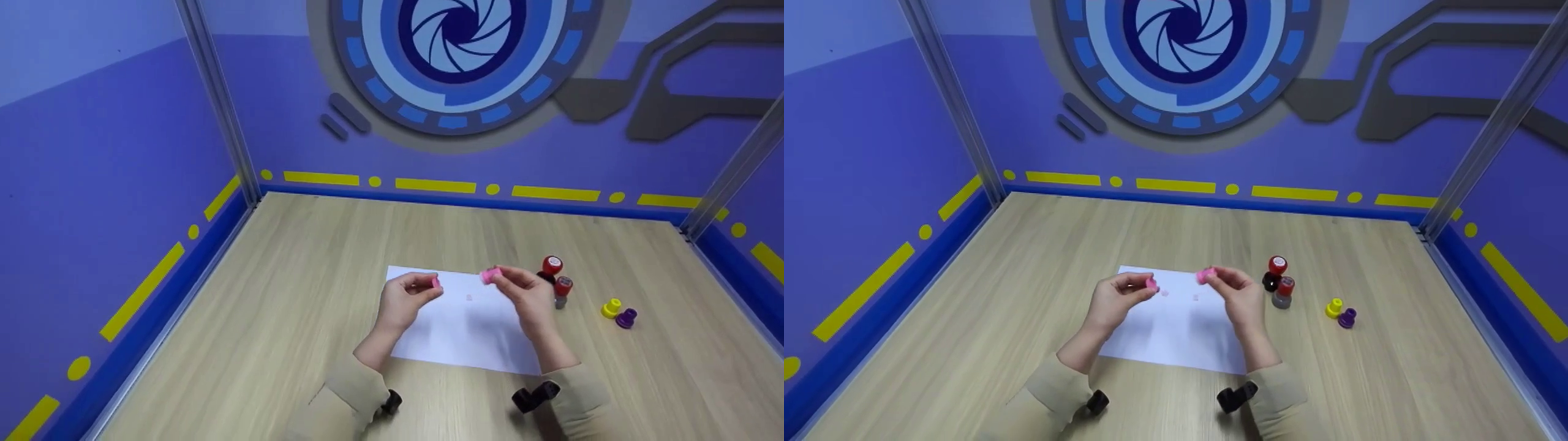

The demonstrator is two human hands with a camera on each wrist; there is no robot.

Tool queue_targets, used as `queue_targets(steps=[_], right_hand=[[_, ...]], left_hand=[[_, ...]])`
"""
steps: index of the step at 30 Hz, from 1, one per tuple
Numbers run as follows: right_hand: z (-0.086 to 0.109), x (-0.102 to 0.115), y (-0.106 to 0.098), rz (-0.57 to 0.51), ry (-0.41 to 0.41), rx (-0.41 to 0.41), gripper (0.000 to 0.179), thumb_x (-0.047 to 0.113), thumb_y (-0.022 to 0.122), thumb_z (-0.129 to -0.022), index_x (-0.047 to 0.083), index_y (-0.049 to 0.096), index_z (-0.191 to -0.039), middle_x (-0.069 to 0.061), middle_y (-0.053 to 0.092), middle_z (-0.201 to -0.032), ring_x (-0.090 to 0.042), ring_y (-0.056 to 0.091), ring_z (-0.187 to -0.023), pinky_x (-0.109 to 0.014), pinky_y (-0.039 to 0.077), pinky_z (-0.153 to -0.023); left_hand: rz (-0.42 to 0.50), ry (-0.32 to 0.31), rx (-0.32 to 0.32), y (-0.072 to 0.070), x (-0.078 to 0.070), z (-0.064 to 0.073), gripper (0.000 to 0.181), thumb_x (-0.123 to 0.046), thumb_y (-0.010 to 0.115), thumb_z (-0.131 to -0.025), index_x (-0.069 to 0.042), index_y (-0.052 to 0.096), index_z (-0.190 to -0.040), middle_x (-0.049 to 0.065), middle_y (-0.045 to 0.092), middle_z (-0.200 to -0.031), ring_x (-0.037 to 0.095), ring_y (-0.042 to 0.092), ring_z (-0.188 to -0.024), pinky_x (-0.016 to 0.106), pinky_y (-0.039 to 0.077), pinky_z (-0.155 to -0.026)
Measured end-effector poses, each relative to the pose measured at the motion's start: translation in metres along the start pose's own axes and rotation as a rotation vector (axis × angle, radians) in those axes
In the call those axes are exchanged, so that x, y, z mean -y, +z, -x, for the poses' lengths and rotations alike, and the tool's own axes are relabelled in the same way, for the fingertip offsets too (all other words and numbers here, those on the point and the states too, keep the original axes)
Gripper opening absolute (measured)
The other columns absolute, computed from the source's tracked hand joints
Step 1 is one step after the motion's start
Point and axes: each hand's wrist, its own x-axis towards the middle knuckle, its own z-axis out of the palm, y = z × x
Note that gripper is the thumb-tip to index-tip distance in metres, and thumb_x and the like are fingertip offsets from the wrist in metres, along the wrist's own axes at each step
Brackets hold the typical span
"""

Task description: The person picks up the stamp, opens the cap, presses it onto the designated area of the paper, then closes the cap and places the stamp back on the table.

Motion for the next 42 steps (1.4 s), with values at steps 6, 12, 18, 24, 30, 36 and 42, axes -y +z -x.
queue_targets(steps=[6, 12, 18, 24, 30, 36, 42], right_hand=[[-0.014, -0.004, -0.020, 0.261, -0.028, -0.110, 0.038, 0.022, 0.084, -0.088, 0.000, 0.075, -0.117, 0.017, 0.075, -0.088, 0.001, 0.068, -0.085, -0.011, 0.056, -0.080], [-0.026, -0.015, -0.029, 0.512, -0.032, -0.078, 0.028, 0.020, 0.081, -0.091, 0.004, 0.077, -0.113, -0.011, 0.079, -0.104, -0.007, 0.068, -0.084, -0.010, 0.053, -0.072], [-0.033, -0.021, -0.029, 0.733, -0.050, 0.029, 0.024, 0.021, 0.081, -0.090, 0.007, 0.079, -0.109, -0.014, 0.079, -0.104, -0.023, 0.070, -0.092, -0.023, 0.052, -0.077], [-0.038, -0.025, -0.026, 0.792, -0.011, 0.112, 0.020, 0.016, 0.081, -0.089, 0.007, 0.078, -0.107, -0.015, 0.077, -0.104, -0.025, 0.065, -0.092, -0.032, 0.053, -0.082], [-0.038, -0.027, -0.025, 0.834, 0.007, 0.149, 0.018, 0.013, 0.081, -0.089, 0.006, 0.076, -0.106, -0.015, 0.075, -0.101, -0.025, 0.062, -0.089, -0.029, 0.050, -0.077], [-0.043, -0.022, -0.020, 0.885, 0.047, 0.189, 0.018, 0.012, 0.082, -0.088, 0.006, 0.072, -0.102, -0.014, 0.072, -0.098, -0.024, 0.059, -0.086, -0.029, 0.049, -0.074], [-0.051, -0.011, -0.012, 0.983, 0.067, 0.268, 0.017, 0.008, 0.081, -0.086, 0.005, 0.068, -0.096, -0.011, 0.066, -0.088, -0.024, 0.058, -0.080, -0.028, 0.047, -0.067]], left_hand=[[-0.018, 0.000, -0.031, -0.012, 0.000, -0.006, 0.030, -0.005, 0.083, -0.085, 0.004, 0.076, -0.113, 0.019, 0.076, -0.109, 0.020, 0.074, -0.097, 0.022, 0.062, -0.085], [-0.056, -0.014, -0.060, -0.020, -0.001, -0.009, 0.032, -0.004, 0.083, -0.084, 0.005, 0.075, -0.114, 0.021, 0.075, -0.110, 0.024, 0.073, -0.098, 0.021, 0.062, -0.084], [-0.085, -0.024, -0.077, -0.023, 0.000, -0.009, 0.032, -0.005, 0.083, -0.084, 0.003, 0.076, -0.114, 0.019, 0.076, -0.110, 0.021, 0.072, -0.097, 0.020, 0.062, -0.082], [-0.097, -0.031, -0.066, -0.022, 0.001, -0.009, 0.032, -0.004, 0.083, -0.084, 0.001, 0.077, -0.115, 0.016, 0.075, -0.110, 0.018, 0.072, -0.097, 0.022, 0.062, -0.084], [-0.096, -0.038, -0.053, -0.022, 0.001, -0.008, 0.032, -0.004, 0.083, -0.085, 0.000, 0.076, -0.116, 0.016, 0.075, -0.110, 0.019, 0.072, -0.099, 0.022, 0.062, -0.085], [-0.088, -0.039, -0.048, -0.022, 0.001, -0.008, 0.031, -0.005, 0.082, -0.085, 0.000, 0.077, -0.115, 0.016, 0.075, -0.109, 0.019, 0.073, -0.097, 0.021, 0.062, -0.084], [-0.120, -0.034, -0.049, -0.021, 0.003, -0.009, 0.031, -0.005, 0.083, -0.085, -0.001, 0.077, -0.115, 0.015, 0.076, -0.107, 0.018, 0.072, -0.097, 0.020, 0.062, -0.083]])
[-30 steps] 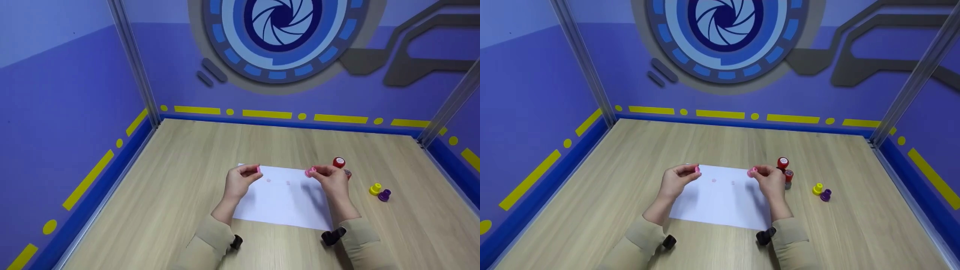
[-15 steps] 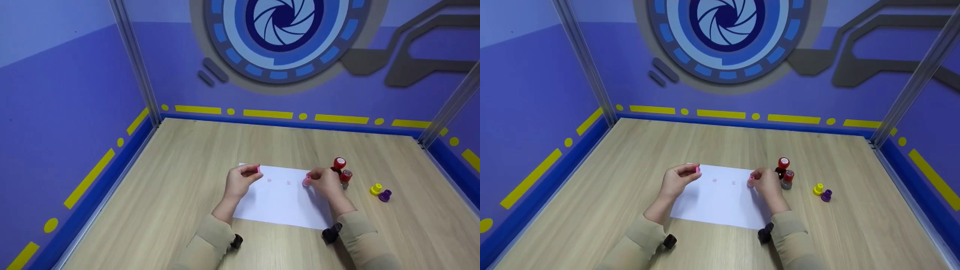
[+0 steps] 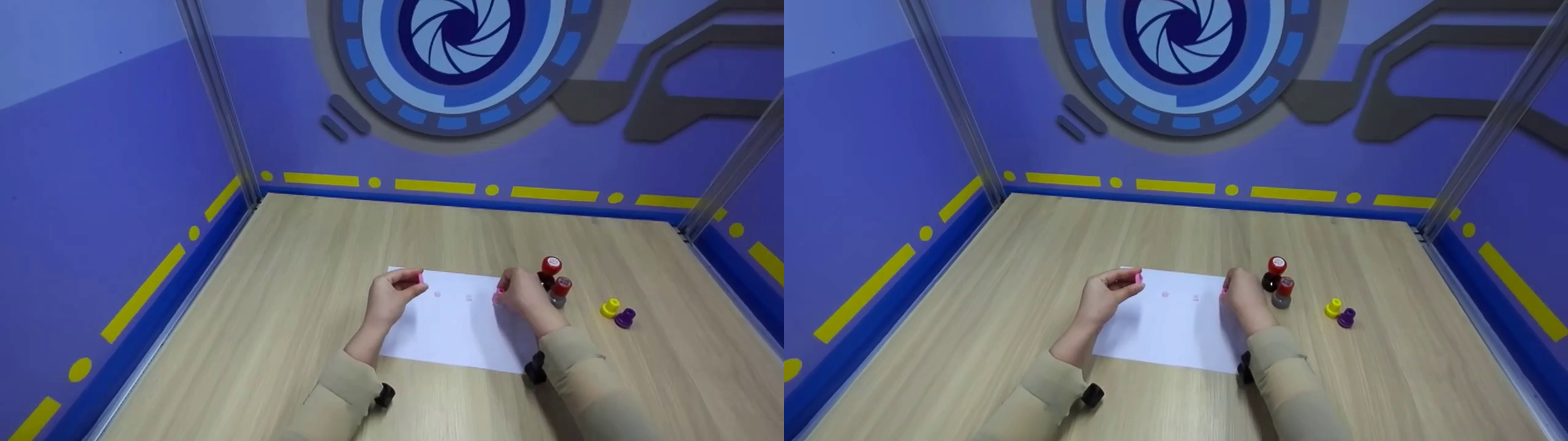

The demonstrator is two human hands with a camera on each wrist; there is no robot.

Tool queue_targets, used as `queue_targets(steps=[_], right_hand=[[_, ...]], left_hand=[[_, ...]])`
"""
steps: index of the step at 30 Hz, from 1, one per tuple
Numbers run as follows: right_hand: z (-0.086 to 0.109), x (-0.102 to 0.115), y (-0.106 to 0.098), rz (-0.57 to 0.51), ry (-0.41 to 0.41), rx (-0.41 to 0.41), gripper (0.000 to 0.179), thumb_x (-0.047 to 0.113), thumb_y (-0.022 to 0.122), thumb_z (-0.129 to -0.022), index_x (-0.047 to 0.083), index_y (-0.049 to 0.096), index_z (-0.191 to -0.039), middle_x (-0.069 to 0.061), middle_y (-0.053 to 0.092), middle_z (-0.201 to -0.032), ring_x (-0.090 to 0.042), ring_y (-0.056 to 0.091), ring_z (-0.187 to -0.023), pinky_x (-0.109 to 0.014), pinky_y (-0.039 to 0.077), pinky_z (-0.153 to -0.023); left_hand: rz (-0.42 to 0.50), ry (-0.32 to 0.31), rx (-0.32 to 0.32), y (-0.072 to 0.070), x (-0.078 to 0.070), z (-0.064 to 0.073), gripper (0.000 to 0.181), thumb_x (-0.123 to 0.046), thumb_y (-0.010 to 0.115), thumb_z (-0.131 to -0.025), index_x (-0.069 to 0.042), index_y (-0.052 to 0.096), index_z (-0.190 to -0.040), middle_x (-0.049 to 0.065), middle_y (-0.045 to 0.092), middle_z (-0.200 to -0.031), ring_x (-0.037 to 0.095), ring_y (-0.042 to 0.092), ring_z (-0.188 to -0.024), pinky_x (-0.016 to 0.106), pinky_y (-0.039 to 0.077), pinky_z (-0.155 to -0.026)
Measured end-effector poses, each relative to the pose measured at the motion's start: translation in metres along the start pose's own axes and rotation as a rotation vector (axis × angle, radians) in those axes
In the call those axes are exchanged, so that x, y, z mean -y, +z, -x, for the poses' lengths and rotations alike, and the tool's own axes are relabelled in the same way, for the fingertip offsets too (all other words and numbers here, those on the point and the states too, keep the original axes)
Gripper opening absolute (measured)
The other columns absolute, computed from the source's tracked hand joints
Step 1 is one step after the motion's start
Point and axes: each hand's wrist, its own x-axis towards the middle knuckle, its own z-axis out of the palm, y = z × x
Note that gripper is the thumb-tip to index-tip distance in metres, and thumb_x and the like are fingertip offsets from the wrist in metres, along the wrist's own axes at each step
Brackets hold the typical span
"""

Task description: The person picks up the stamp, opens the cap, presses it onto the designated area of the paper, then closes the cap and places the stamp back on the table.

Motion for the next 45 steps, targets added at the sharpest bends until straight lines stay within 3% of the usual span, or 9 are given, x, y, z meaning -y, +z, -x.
queue_targets(steps=[14, 20, 27, 45], right_hand=[[-0.003, 0.004, -0.002, 0.015, -0.006, 0.025, 0.017, 0.006, 0.081, -0.086, 0.002, 0.069, -0.095, -0.010, 0.063, -0.085, -0.024, 0.057, -0.080, -0.029, 0.046, -0.067], [-0.004, 0.006, -0.002, 0.016, -0.004, 0.017, 0.015, 0.006, 0.081, -0.085, 0.002, 0.068, -0.092, -0.010, 0.062, -0.083, -0.024, 0.057, -0.079, -0.029, 0.045, -0.066], [-0.002, 0.004, -0.002, 0.034, -0.017, -0.020, 0.015, 0.005, 0.081, -0.082, 0.003, 0.067, -0.087, -0.008, 0.061, -0.078, -0.022, 0.055, -0.074, -0.028, 0.043, -0.062], [0.002, -0.009, 0.008, -0.069, -0.025, -0.068, 0.016, 0.003, 0.082, -0.084, 0.003, 0.068, -0.092, -0.011, 0.067, -0.086, -0.022, 0.058, -0.079, -0.027, 0.047, -0.065]], left_hand=[[-0.017, 0.008, -0.004, -0.001, 0.002, 0.001, 0.030, -0.006, 0.082, -0.086, -0.002, 0.077, -0.115, 0.014, 0.076, -0.107, 0.019, 0.073, -0.098, 0.021, 0.062, -0.084], [-0.005, -0.016, -0.003, -0.004, 0.000, -0.001, 0.031, -0.007, 0.082, -0.087, -0.002, 0.076, -0.116, 0.014, 0.075, -0.109, 0.018, 0.072, -0.098, 0.021, 0.062, -0.085], [0.012, 0.007, -0.008, -0.004, 0.001, -0.002, 0.031, -0.006, 0.083, -0.085, 0.001, 0.076, -0.115, 0.018, 0.076, -0.108, 0.021, 0.073, -0.097, 0.019, 0.061, -0.083], [0.004, -0.005, 0.000, -0.005, -0.001, 0.001, 0.031, -0.007, 0.081, -0.087, 0.000, 0.076, -0.117, 0.016, 0.075, -0.110, 0.021, 0.073, -0.100, 0.021, 0.062, -0.086]])
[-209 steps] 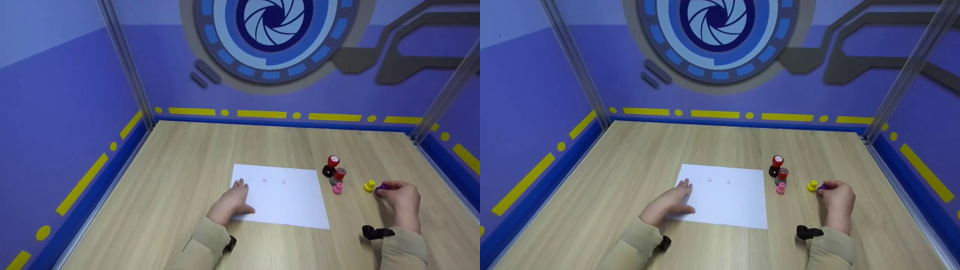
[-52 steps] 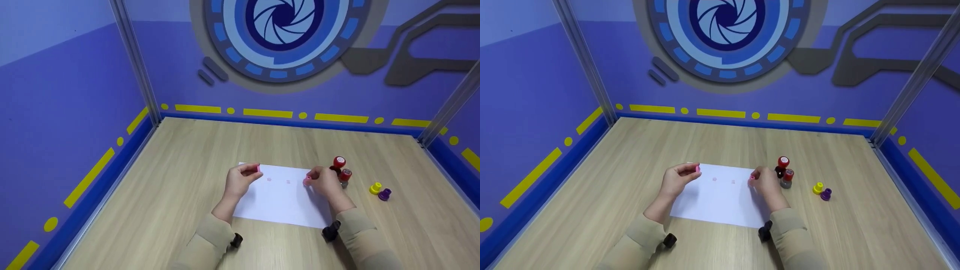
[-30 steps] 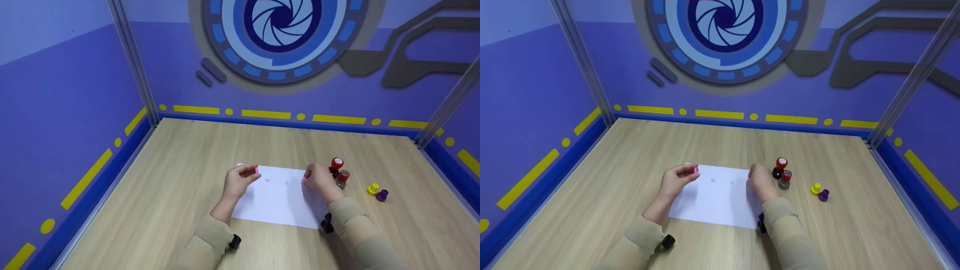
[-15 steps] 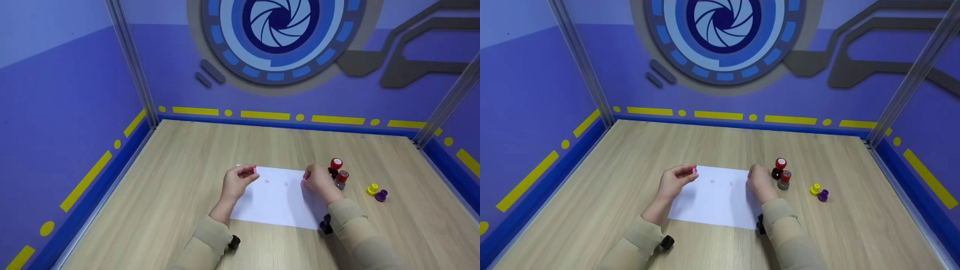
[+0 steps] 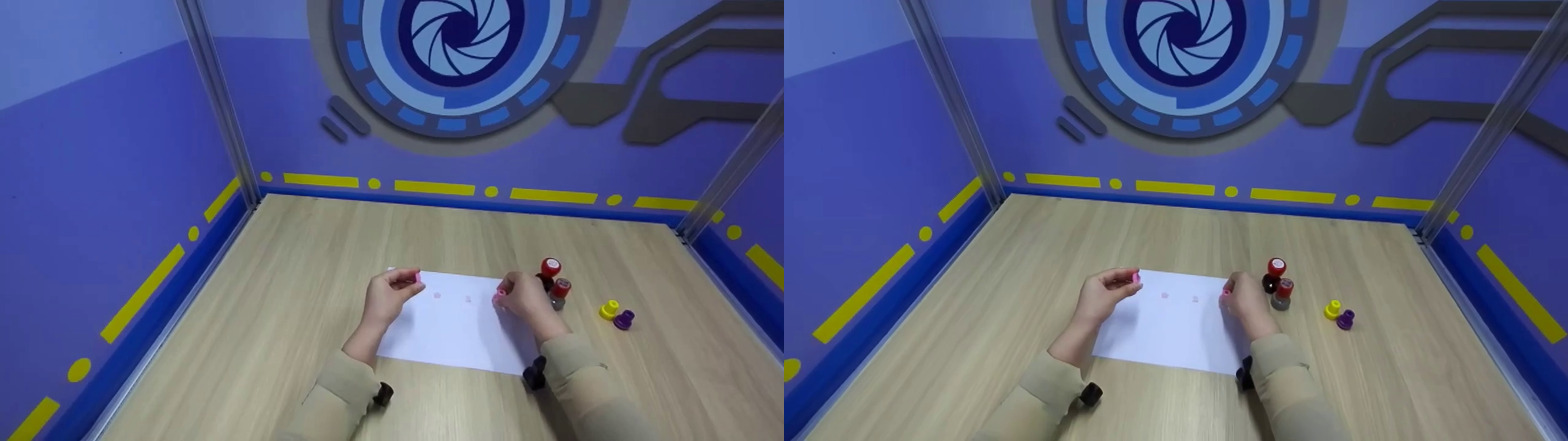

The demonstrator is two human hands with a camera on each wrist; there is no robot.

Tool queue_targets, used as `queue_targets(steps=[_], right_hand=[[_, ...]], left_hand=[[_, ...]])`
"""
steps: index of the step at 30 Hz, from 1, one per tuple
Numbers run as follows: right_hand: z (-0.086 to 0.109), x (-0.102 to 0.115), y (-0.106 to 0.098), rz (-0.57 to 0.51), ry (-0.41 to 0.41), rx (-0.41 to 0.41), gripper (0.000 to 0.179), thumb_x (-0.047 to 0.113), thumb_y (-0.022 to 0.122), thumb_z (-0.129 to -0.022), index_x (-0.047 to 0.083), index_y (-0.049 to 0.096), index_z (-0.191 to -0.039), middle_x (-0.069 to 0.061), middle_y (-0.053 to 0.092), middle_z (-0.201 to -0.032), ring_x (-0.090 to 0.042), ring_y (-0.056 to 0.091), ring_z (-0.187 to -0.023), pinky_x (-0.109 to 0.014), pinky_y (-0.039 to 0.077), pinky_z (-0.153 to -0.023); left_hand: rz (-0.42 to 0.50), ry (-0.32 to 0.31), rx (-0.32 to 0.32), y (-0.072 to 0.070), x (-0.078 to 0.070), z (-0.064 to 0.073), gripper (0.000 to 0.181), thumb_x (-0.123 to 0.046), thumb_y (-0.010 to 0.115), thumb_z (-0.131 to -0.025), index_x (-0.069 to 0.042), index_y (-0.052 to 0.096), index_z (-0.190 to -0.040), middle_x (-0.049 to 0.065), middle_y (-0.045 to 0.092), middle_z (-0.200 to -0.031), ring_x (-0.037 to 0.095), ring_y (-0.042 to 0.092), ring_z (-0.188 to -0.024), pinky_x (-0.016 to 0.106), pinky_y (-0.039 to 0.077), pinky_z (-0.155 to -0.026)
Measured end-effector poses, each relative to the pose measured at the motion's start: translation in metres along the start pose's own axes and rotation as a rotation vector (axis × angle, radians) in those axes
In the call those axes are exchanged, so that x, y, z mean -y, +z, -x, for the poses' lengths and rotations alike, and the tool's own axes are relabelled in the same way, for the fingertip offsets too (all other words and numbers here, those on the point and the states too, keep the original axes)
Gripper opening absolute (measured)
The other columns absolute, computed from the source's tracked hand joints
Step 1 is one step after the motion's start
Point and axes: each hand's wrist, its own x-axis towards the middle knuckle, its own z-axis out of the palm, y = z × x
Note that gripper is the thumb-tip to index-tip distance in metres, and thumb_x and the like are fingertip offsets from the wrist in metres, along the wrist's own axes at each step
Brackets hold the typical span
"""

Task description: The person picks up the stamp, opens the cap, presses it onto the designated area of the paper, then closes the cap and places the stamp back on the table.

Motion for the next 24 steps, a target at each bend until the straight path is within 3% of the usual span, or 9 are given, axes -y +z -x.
queue_targets(steps=[5, 9, 11, 13, 16, 18, 21, 24], right_hand=[[0.006, -0.008, 0.000, -0.067, 0.007, -0.013, 0.019, 0.009, 0.081, -0.088, 0.003, 0.071, -0.103, -0.013, 0.070, -0.096, -0.023, 0.060, -0.086, -0.028, 0.051, -0.074], [0.013, -0.008, -0.010, -0.220, 0.012, -0.141, 0.033, 0.020, 0.083, -0.089, 0.002, 0.073, -0.115, -0.015, 0.075, -0.105, -0.021, 0.067, -0.094, -0.022, 0.052, -0.079], [0.020, -0.005, -0.014, -0.377, 0.041, -0.196, 0.040, 0.024, 0.083, -0.089, 0.002, 0.072, -0.121, -0.010, 0.076, -0.107, -0.014, 0.069, -0.095, -0.015, 0.054, -0.080], [0.028, 0.000, -0.014, -0.602, 0.074, -0.206, 0.046, 0.024, 0.081, -0.091, -0.001, 0.068, -0.128, -0.002, 0.076, -0.105, -0.008, 0.071, -0.093, -0.012, 0.056, -0.082], [0.040, 0.011, -0.007, -0.940, 0.115, -0.159, 0.045, 0.016, 0.076, -0.095, -0.003, 0.062, -0.134, 0.010, 0.074, -0.099, -0.003, 0.072, -0.093, -0.015, 0.058, -0.089], [0.048, 0.020, 0.001, -1.109, 0.114, -0.111, 0.039, 0.007, 0.069, -0.098, -0.005, 0.060, -0.134, 0.011, 0.074, -0.098, -0.004, 0.073, -0.094, -0.019, 0.059, -0.092], [0.058, 0.034, 0.012, -1.238, 0.105, -0.066, 0.020, 0.000, 0.062, -0.101, 0.002, 0.068, -0.120, 0.006, 0.074, -0.098, -0.007, 0.074, -0.094, -0.020, 0.059, -0.093], [0.067, 0.045, 0.023, -1.274, 0.095, -0.051, 0.017, -0.002, 0.060, -0.101, 0.010, 0.071, -0.104, 0.004, 0.074, -0.096, -0.008, 0.074, -0.093, -0.021, 0.060, -0.092]], left_hand=[[0.002, 0.001, -0.005, 0.000, 0.001, 0.000, 0.031, -0.006, 0.081, -0.087, 0.001, 0.075, -0.117, 0.015, 0.075, -0.109, 0.020, 0.073, -0.100, 0.021, 0.062, -0.085], [0.021, 0.010, 0.002, 0.001, -0.001, -0.001, 0.031, -0.008, 0.081, -0.088, 0.001, 0.075, -0.117, 0.016, 0.075, -0.110, 0.019, 0.072, -0.097, 0.020, 0.061, -0.084], [0.039, 0.004, 0.012, 0.003, -0.001, -0.001, 0.030, -0.009, 0.081, -0.089, 0.001, 0.075, -0.117, 0.017, 0.074, -0.109, 0.018, 0.072, -0.095, 0.020, 0.062, -0.083], [0.051, -0.005, 0.021, 0.006, -0.001, 0.000, 0.030, -0.010, 0.080, -0.090, 0.001, 0.075, -0.117, 0.016, 0.074, -0.109, 0.015, 0.071, -0.093, 0.021, 0.062, -0.082], [0.080, -0.021, 0.048, 0.012, -0.003, 0.003, 0.032, -0.008, 0.078, -0.090, 0.001, 0.074, -0.120, 0.015, 0.073, -0.108, 0.014, 0.071, -0.092, 0.023, 0.063, -0.082], [0.106, -0.026, 0.074, 0.017, -0.004, 0.006, 0.034, -0.006, 0.078, -0.090, 0.002, 0.072, -0.123, 0.015, 0.073, -0.107, 0.014, 0.073, -0.091, 0.025, 0.064, -0.083], [0.140, -0.027, 0.114, 0.025, -0.005, 0.009, 0.034, -0.003, 0.078, -0.089, 0.004, 0.070, -0.121, 0.016, 0.073, -0.105, 0.014, 0.074, -0.090, 0.026, 0.064, -0.083], [0.160, -0.025, 0.150, 0.031, -0.006, 0.014, 0.029, -0.001, 0.079, -0.088, 0.005, 0.071, -0.115, 0.017, 0.074, -0.105, 0.014, 0.074, -0.089, 0.025, 0.064, -0.081]])
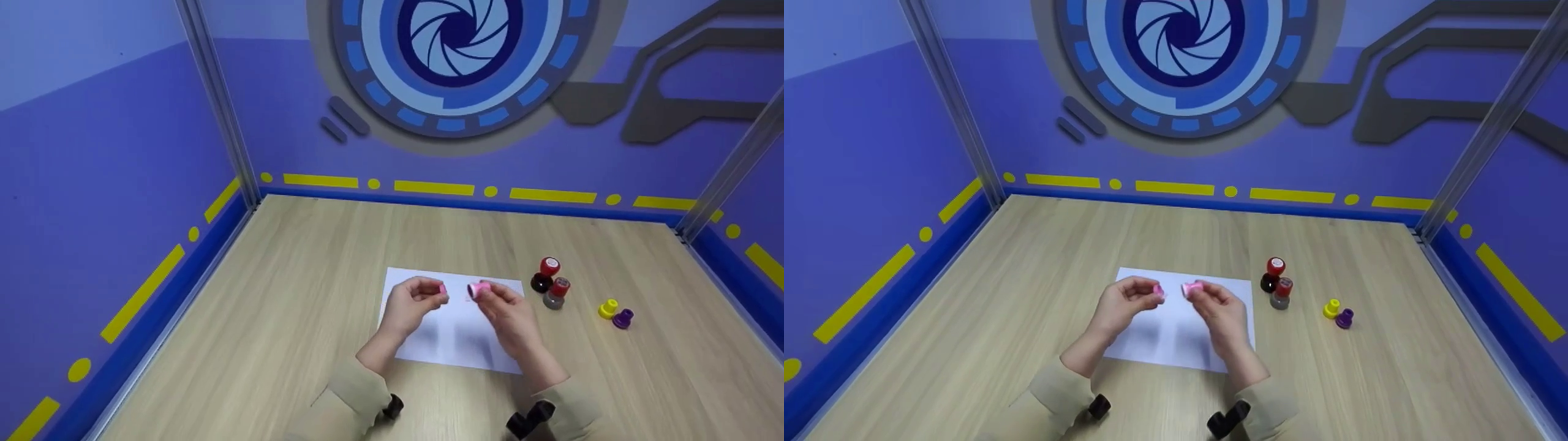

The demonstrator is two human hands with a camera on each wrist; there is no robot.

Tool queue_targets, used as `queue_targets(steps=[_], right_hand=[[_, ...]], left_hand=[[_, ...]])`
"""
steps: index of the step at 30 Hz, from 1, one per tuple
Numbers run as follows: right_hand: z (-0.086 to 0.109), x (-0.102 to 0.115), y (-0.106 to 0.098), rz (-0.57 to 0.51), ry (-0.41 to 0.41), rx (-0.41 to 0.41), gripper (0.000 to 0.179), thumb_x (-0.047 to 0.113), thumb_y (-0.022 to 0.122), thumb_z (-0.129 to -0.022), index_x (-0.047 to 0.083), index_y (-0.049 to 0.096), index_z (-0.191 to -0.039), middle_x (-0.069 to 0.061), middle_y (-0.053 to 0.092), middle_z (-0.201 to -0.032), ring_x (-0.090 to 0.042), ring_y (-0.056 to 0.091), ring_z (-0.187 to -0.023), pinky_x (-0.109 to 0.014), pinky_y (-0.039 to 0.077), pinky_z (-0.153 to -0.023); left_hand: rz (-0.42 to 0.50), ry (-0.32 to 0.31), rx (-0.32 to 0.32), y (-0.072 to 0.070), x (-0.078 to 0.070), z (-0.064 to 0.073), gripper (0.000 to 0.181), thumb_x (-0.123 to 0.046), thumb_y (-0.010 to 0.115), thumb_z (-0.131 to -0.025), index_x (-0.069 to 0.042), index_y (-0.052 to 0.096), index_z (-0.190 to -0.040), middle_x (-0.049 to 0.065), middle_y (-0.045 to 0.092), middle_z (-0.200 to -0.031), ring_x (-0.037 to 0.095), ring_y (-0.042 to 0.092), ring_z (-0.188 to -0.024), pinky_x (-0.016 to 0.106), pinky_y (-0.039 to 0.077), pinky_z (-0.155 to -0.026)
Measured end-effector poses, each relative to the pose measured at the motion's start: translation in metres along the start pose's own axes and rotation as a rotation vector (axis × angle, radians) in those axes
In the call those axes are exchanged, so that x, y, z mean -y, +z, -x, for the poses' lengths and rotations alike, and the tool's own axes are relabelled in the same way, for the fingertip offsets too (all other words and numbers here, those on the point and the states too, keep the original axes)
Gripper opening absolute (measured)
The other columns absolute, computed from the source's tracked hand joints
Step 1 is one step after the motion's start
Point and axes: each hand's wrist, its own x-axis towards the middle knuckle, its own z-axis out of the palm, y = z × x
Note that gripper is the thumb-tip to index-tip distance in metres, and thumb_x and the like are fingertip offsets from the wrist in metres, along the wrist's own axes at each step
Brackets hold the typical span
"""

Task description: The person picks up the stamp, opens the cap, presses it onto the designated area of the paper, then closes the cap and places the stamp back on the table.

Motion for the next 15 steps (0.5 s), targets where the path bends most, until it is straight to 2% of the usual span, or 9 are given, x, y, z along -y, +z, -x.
queue_targets(steps=[2, 6, 11, 15], right_hand=[[0.005, -0.004, 0.006, -0.004, -0.004, 0.000, 0.018, -0.002, 0.062, -0.100, 0.012, 0.072, -0.099, 0.004, 0.075, -0.095, -0.009, 0.074, -0.092, -0.021, 0.060, -0.092], [0.011, -0.010, 0.013, 0.026, -0.008, -0.006, 0.011, -0.002, 0.066, -0.098, 0.007, 0.070, -0.104, 0.003, 0.074, -0.097, -0.009, 0.074, -0.094, -0.021, 0.060, -0.091], [0.012, -0.014, 0.016, 0.064, 0.005, -0.009, 0.013, -0.003, 0.067, -0.097, 0.003, 0.068, -0.108, 0.001, 0.073, -0.099, -0.011, 0.074, -0.096, -0.022, 0.061, -0.091], [0.011, -0.018, 0.017, 0.035, 0.002, 0.007, 0.015, -0.007, 0.065, -0.095, 0.005, 0.069, -0.103, 0.002, 0.073, -0.095, -0.008, 0.072, -0.094, -0.022, 0.061, -0.090]], left_hand=[[-0.001, 0.004, 0.020, 0.003, 0.000, 0.002, 0.026, -0.001, 0.079, -0.088, 0.005, 0.072, -0.113, 0.017, 0.075, -0.104, 0.013, 0.073, -0.088, 0.025, 0.064, -0.080], [-0.006, 0.012, 0.050, 0.007, 0.001, 0.005, 0.025, -0.005, 0.080, -0.088, 0.002, 0.073, -0.111, 0.016, 0.076, -0.104, 0.013, 0.073, -0.088, 0.024, 0.063, -0.081], [-0.027, 0.027, 0.056, 0.009, 0.001, 0.006, 0.025, -0.007, 0.083, -0.086, -0.001, 0.074, -0.109, 0.012, 0.076, -0.103, 0.012, 0.073, -0.090, 0.022, 0.063, -0.082], [-0.042, 0.043, 0.060, 0.010, 0.000, 0.007, 0.025, -0.007, 0.084, -0.085, -0.001, 0.074, -0.107, 0.013, 0.077, -0.102, 0.011, 0.072, -0.090, 0.021, 0.062, -0.081]])
